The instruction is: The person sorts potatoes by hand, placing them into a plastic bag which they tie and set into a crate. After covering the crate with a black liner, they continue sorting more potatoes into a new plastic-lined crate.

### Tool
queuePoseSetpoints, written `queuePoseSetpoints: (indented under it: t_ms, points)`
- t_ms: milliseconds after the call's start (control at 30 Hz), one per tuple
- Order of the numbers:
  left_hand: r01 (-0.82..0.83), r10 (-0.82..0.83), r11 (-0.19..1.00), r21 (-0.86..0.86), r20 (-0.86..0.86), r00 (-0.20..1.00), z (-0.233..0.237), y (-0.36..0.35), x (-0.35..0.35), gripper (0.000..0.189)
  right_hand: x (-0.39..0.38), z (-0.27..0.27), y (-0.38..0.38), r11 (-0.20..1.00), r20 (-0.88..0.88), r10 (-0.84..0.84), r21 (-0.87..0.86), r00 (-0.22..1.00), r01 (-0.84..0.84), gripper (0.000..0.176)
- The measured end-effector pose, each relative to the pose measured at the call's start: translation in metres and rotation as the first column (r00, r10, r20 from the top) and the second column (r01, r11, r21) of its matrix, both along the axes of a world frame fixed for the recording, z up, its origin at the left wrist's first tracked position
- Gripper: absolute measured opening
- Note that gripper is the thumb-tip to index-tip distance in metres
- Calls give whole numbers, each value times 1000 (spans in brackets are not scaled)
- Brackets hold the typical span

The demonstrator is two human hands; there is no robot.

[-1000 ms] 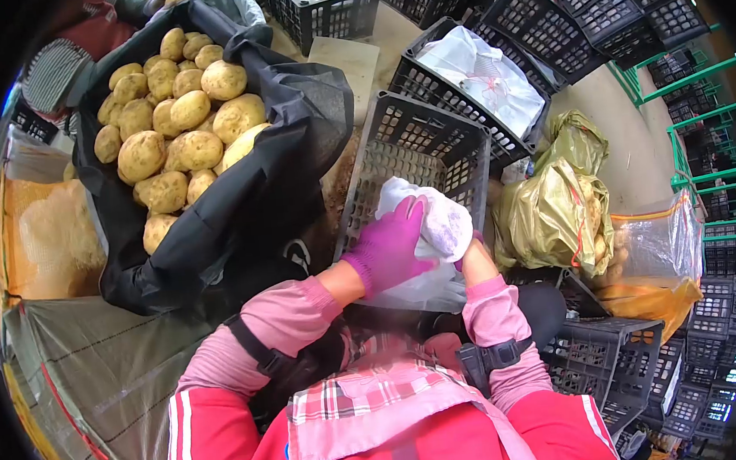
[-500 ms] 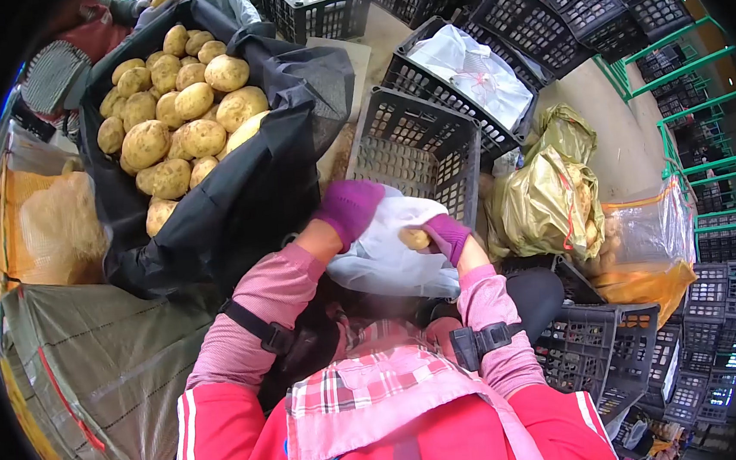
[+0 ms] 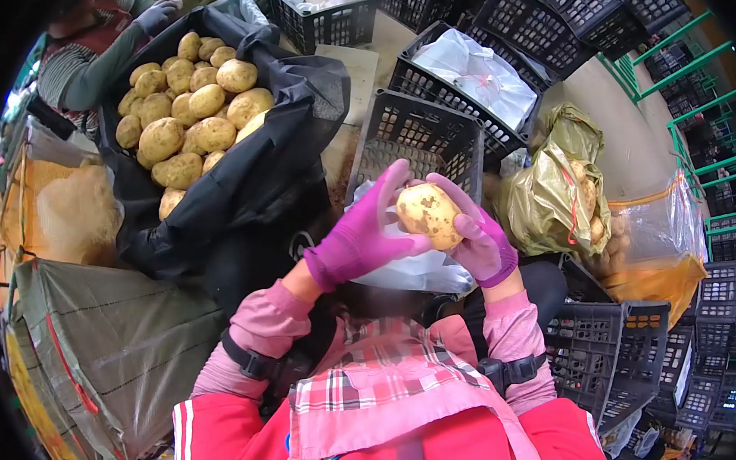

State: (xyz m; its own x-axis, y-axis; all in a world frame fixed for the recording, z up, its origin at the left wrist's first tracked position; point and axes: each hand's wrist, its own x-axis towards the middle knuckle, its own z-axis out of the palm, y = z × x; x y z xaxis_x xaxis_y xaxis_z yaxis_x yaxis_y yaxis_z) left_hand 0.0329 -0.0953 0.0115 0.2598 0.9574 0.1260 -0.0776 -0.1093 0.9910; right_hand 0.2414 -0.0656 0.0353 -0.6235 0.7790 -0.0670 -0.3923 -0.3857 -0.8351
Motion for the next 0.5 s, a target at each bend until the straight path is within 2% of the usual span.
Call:
queuePoseSetpoints:
  t_ms: [33, 67, 167, 200, 300, 400, 500]
  points:
    - [-52, 59, 990, 133, -54, 997, 0, -2, 10, 98, -8, 3, -4, 1000, -21, -1, -13, 1000, 1, 80]
    - [-219, 247, 945, 242, -90, 965, -5, -3, 20, 87, -13, 4, -6, 1000, -41, -3, -27, 999, 2, 78]
    - [-344, 357, 918, 200, -32, 934, -1, -2, 30, 74, -24, 5, -10, 991, -104, -64, -127, 993, 51, 73]
    - [-370, 377, 913, 173, -6, 926, 1, -2, 31, 61, -24, 7, -11, 993, -82, -60, -109, 995, 51, 71]
    - [-444, 439, 892, 88, 69, 896, 11, 0, 30, 30, -27, 6, -15, 996, -19, -86, 9, 996, 86, 72]
    - [-364, 364, 931, -26, 47, 930, 7, 13, 12, 36, -23, 2, -11, 966, 228, -127, 251, 965, 68, 76]
    - [-304, 305, 948, 88, 6, 952, -16, 22, 0, 40, -26, -1, -7, 829, 355, -272, 559, 894, 30, 80]
